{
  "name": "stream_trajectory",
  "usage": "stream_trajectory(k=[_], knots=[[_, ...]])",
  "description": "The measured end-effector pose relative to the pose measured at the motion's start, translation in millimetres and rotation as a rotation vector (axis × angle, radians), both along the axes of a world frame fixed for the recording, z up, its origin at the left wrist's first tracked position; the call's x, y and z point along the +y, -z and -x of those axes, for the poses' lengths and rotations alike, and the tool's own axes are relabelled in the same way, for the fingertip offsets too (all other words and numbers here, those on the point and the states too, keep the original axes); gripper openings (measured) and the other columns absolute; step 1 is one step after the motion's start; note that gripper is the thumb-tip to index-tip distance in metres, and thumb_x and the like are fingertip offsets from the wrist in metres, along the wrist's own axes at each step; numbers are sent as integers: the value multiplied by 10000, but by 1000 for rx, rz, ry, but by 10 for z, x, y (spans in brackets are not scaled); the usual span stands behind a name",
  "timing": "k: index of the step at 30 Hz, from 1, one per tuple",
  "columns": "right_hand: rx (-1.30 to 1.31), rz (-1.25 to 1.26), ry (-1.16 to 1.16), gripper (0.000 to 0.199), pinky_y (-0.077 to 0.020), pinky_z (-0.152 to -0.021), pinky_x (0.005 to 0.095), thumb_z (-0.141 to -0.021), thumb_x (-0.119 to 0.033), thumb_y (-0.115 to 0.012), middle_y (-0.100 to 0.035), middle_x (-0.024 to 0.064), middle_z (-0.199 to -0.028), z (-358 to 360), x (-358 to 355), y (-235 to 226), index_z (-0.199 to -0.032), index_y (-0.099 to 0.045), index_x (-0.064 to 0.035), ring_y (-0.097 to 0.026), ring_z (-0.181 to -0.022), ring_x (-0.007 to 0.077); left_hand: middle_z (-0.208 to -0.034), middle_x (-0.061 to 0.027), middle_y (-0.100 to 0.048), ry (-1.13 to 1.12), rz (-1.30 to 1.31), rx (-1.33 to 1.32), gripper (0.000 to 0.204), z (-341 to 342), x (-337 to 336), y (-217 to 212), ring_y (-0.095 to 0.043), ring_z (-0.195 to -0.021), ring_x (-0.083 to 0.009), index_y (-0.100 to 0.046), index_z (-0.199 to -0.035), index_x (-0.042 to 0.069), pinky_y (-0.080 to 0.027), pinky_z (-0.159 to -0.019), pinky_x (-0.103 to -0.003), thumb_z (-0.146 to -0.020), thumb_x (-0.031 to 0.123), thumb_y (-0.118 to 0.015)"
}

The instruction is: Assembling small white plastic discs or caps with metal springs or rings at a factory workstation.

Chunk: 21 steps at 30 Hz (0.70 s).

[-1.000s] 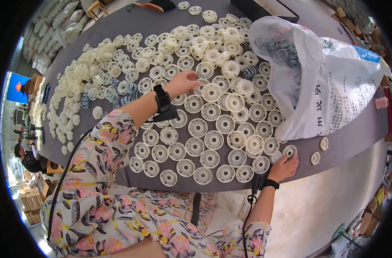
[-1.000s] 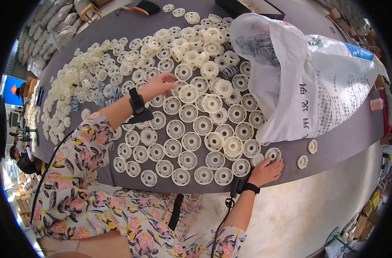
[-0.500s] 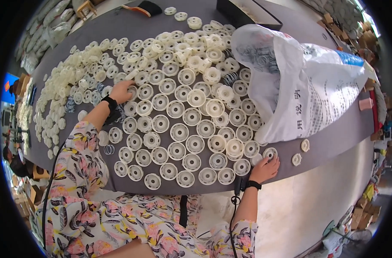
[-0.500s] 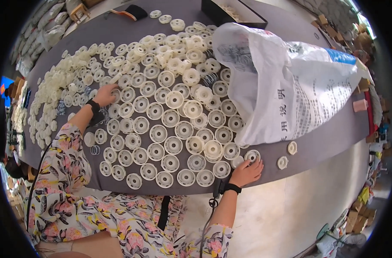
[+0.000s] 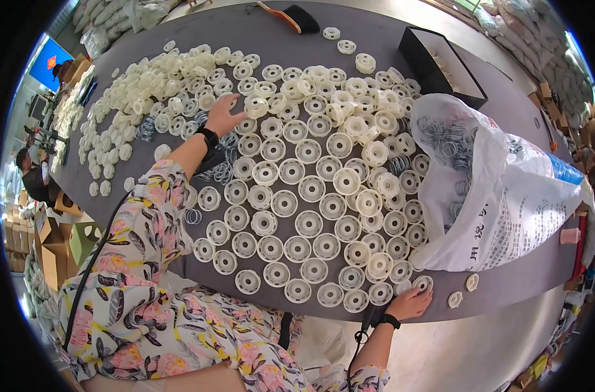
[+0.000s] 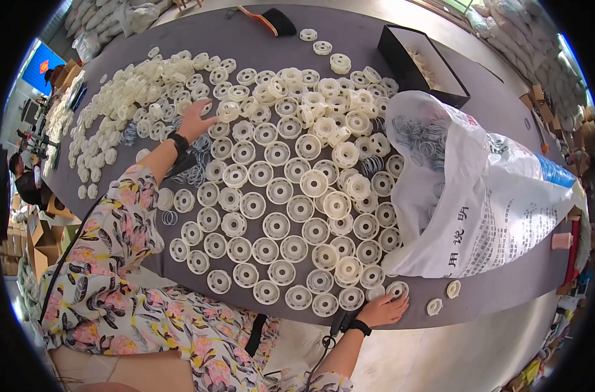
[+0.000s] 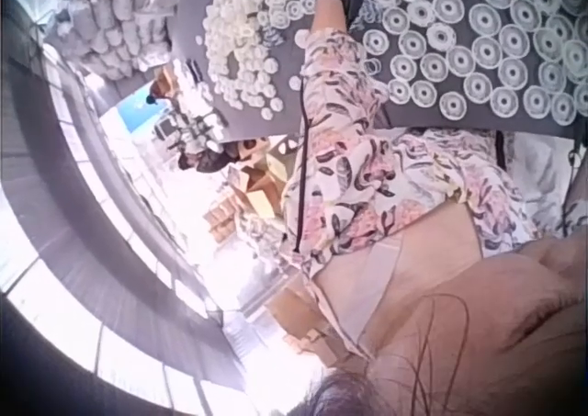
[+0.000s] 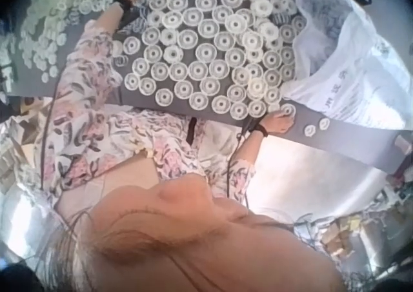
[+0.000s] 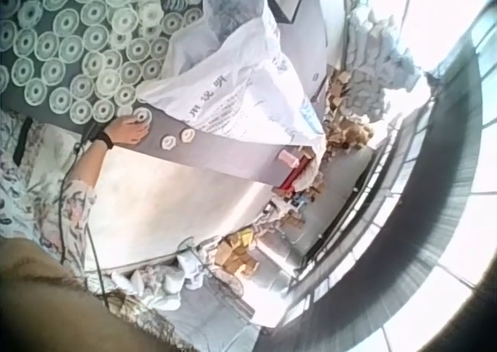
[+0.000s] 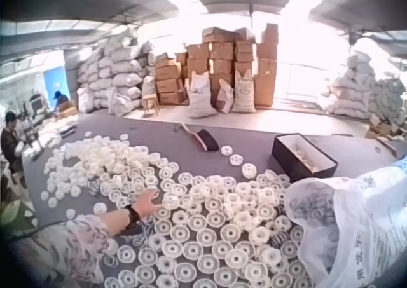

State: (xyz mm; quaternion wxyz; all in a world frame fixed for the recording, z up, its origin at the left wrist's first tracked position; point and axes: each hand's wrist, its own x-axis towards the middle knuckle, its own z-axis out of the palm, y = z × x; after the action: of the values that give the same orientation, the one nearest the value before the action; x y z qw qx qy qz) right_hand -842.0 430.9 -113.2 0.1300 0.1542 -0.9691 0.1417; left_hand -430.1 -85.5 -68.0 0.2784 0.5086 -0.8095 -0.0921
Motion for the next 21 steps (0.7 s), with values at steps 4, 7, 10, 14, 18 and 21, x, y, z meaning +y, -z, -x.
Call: stream_trajectory(k=[4,7,10,14,18,21], knots=[[-6,-18,2,404,-332,-973,459,-932,-294,-394,-515,115,-1290,-4,-6,-16,-1263,-505,-91,-447,-1218,284,-1092,-174,-583,170,-108,-115,580,246,-17,-102,-581,-963,-294,-507,-1238,24,-457,-823,-373,-741,269,-679],[1,-31,8,409,-334,-969,459,-932,-297,-391,-514,113,-1289,15,18,-7,-1268,-500,-91,-449,-1215,281,-949,-173,-619,160,-455,-176,472,453,32,-377,-600,-855,-271,-563,-1112,-7,-464,-776,-350,-749,275,-669],[-2,-33,9,414,-333,-968,460,-933,-301,-386,-512,112,-1290,12,13,-7,-1274,-492,-92,-447,-1217,280,-934,-155,-612,-127,-202,-57,380,331,-64,-402,-593,-831,-278,-599,-984,12,-466,-745,-364,-729,279,-689],[-3,-45,9,421,-327,-973,461,-931,-302,-387,-504,113,-1297,11,19,2,-1282,-481,-90,-437,-1224,282,-1002,-128,-599,-147,-3,-340,368,68,-100,-263,-578,-915,-310,-600,-968,55,-464,-787,-404,-703,289,-700],[-6,-54,8,421,-323,-976,460,-930,-302,-389,-499,115,-1301,6,33,-15,-1285,-479,-94,-433,-1228,284,-1092,-131,-599,-29,-179,-543,515,270,128,-344,-559,-1023,-319,-576,-1128,87,-453,-871,-405,-699,344,-697],[2,-56,-8,418,-320,-980,461,-931,-303,-388,-494,118,-1306,15,49,6,-1285,-480,-100,-430,-1231,283,-1161,-146,-580,-13,-434,-585,564,362,136,-183,-538,-1090,-314,-548,-1192,103,-441,-904,-392,-707,356,-685]])
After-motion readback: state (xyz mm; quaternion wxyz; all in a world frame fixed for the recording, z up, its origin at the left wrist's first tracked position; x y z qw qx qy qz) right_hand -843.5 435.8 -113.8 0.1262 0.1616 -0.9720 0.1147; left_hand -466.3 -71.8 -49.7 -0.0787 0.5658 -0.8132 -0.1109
